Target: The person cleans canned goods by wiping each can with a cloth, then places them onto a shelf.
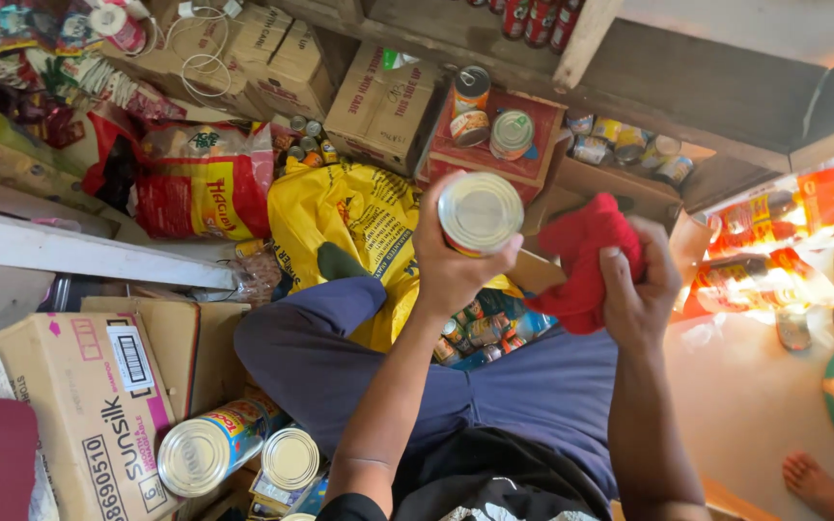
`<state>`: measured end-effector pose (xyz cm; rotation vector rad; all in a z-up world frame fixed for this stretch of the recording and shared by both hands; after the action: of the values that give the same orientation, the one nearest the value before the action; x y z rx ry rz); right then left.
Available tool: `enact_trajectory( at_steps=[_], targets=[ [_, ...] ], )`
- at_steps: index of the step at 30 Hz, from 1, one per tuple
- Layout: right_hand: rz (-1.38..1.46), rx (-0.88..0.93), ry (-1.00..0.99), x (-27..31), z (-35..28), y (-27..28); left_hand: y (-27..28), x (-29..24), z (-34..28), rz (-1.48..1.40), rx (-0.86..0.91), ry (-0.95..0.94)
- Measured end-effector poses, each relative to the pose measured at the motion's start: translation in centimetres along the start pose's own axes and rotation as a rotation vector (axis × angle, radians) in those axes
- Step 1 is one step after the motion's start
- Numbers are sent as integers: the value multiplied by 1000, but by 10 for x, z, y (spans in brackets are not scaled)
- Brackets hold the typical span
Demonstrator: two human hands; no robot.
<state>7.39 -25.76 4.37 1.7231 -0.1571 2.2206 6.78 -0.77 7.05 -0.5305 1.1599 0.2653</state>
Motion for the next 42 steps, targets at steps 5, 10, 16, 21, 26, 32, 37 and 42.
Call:
enact_trajectory(
  at_steps=[5,10,16,21,26,32,37,42],
  targets=[
    [-129,115,476,112,8,-31,-13,-32,-10,476,126,-563],
    [-408,302,713,141,11,-73,-16,-14,-13,542,179,-568],
    [-324,595,735,143,-1,-76,-1,-22,-2,611,152,-621],
    [-494,510,777,128,16,-79,-6,-26,-9,644,199,-590],
    [-420,369,824,125,16,-87,-7,-4,-17,604,247,-555],
    [-306,540,791,124,7,-98,-2,-2,-19,567,325,-362],
    [-398,532,721,104,34,-91,1,-14,-15,544,272,-371],
    [12,470,181,29,29,-60,3,8,-19,-104,224,400]
  ],
)
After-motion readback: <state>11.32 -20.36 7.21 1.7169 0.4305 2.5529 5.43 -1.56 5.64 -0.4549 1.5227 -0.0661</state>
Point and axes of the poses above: each hand's wrist, its own z-axis towards the middle knuckle, its own y-axis out of the back of the hand, x = y × z, the point moved 5 cm from there along z, towards the middle knuckle, and after that the axes turned 12 degrees about -x, right-handed, at the moved point
